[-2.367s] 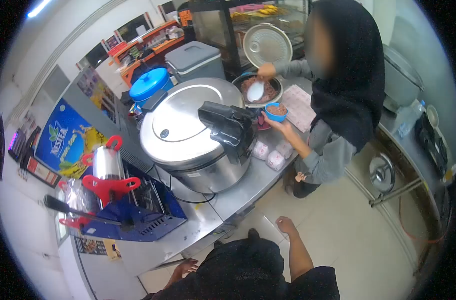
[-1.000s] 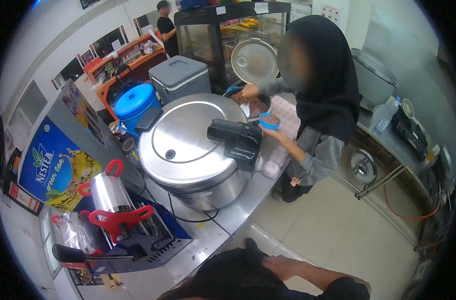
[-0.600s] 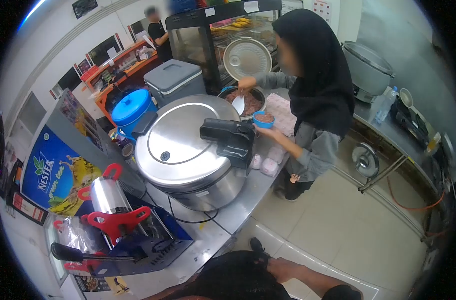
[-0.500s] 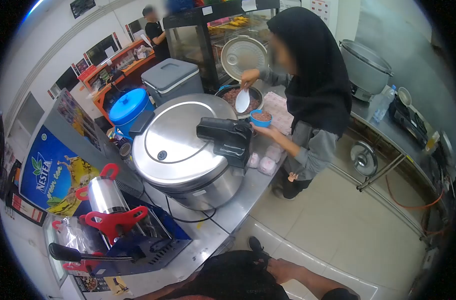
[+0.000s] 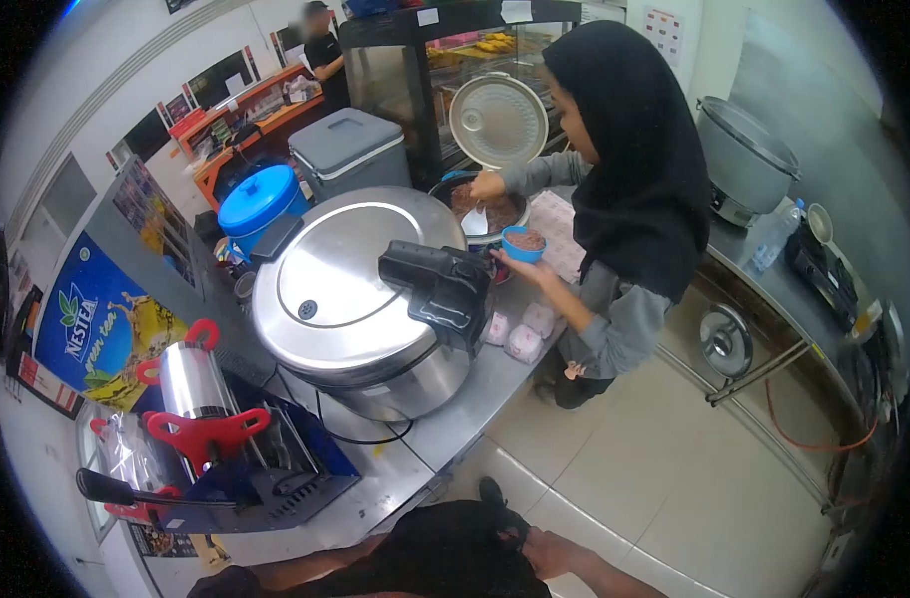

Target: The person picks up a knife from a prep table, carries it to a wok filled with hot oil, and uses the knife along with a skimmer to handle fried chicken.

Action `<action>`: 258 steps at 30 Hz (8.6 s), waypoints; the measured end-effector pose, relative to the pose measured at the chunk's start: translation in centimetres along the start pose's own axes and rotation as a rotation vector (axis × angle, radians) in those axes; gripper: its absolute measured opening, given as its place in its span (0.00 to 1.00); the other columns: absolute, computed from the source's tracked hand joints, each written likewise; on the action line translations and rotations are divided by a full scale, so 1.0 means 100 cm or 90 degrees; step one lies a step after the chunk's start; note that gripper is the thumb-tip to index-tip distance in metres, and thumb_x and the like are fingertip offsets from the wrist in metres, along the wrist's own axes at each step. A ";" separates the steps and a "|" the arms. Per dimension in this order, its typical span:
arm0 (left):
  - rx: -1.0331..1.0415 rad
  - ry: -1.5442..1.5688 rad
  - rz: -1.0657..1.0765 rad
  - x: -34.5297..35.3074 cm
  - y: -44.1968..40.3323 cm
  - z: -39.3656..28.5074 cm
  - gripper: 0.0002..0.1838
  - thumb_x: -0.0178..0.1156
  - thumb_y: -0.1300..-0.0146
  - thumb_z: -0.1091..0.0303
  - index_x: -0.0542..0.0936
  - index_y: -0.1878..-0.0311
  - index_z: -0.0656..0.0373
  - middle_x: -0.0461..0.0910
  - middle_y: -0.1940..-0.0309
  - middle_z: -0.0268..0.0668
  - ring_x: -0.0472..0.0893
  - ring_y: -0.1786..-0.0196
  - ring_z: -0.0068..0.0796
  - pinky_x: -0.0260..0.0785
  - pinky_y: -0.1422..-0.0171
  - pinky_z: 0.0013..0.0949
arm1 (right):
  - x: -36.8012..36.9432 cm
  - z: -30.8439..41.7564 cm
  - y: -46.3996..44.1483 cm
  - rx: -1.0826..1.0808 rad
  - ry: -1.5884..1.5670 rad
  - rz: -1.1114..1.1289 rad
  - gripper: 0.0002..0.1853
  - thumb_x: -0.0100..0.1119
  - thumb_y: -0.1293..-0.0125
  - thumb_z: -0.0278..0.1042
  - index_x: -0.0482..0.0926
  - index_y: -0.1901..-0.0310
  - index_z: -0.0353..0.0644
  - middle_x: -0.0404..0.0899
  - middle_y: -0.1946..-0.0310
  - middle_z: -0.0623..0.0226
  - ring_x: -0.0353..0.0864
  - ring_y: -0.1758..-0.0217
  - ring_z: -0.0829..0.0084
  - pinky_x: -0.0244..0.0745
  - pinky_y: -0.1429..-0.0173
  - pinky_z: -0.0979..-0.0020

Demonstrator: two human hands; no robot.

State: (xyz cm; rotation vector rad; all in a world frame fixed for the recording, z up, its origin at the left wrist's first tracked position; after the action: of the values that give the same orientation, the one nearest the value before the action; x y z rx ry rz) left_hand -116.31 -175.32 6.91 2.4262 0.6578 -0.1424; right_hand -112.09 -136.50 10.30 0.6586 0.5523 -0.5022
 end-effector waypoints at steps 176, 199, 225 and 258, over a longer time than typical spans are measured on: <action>-0.056 -0.021 -0.107 0.045 -0.038 -0.110 0.31 0.38 0.26 0.54 0.47 0.27 0.58 0.51 0.29 0.51 0.56 0.29 0.49 0.49 0.24 0.39 | -0.110 -0.040 0.013 -0.268 0.051 0.158 0.39 0.59 0.42 0.47 0.57 0.32 0.41 0.49 0.29 0.45 0.48 0.26 0.47 0.48 0.28 0.51; 0.090 -0.111 -0.089 0.087 -0.038 -0.049 0.56 0.66 0.47 0.53 0.39 0.26 0.59 0.38 0.26 0.51 0.44 0.24 0.50 0.41 0.22 0.44 | -0.098 -0.049 -0.006 -0.325 0.050 0.181 0.42 0.62 0.49 0.37 0.56 0.31 0.43 0.47 0.28 0.46 0.47 0.26 0.47 0.43 0.27 0.50; -0.057 -0.084 -0.115 0.124 -0.022 -0.054 0.46 0.61 0.48 0.62 0.49 0.29 0.62 0.49 0.31 0.55 0.58 0.31 0.53 0.55 0.28 0.43 | -0.099 -0.058 -0.037 -0.261 0.192 0.422 0.59 0.76 0.63 0.57 0.52 0.28 0.58 0.70 0.41 0.52 0.65 0.37 0.49 0.71 0.43 0.55; -0.045 -0.285 0.172 0.319 0.042 -0.136 0.45 0.63 0.47 0.62 0.49 0.29 0.57 0.58 0.33 0.48 0.73 0.42 0.54 0.69 0.39 0.45 | 0.138 -0.062 0.256 0.049 0.080 0.051 0.39 0.75 0.62 0.58 0.74 0.48 0.45 0.79 0.54 0.54 0.76 0.47 0.51 0.72 0.48 0.54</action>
State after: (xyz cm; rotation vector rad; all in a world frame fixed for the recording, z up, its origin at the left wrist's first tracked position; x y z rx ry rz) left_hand -87.25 -156.66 12.09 2.2760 0.1317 -0.5212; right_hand -88.66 -118.29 8.59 0.7871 0.6237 -0.4102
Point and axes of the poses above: each hand's wrist, its own y-axis away from the middle knuckle, its own x-axis out of the palm, z = x × y, the point moved 5 cm from there along -y, towards the middle knuckle
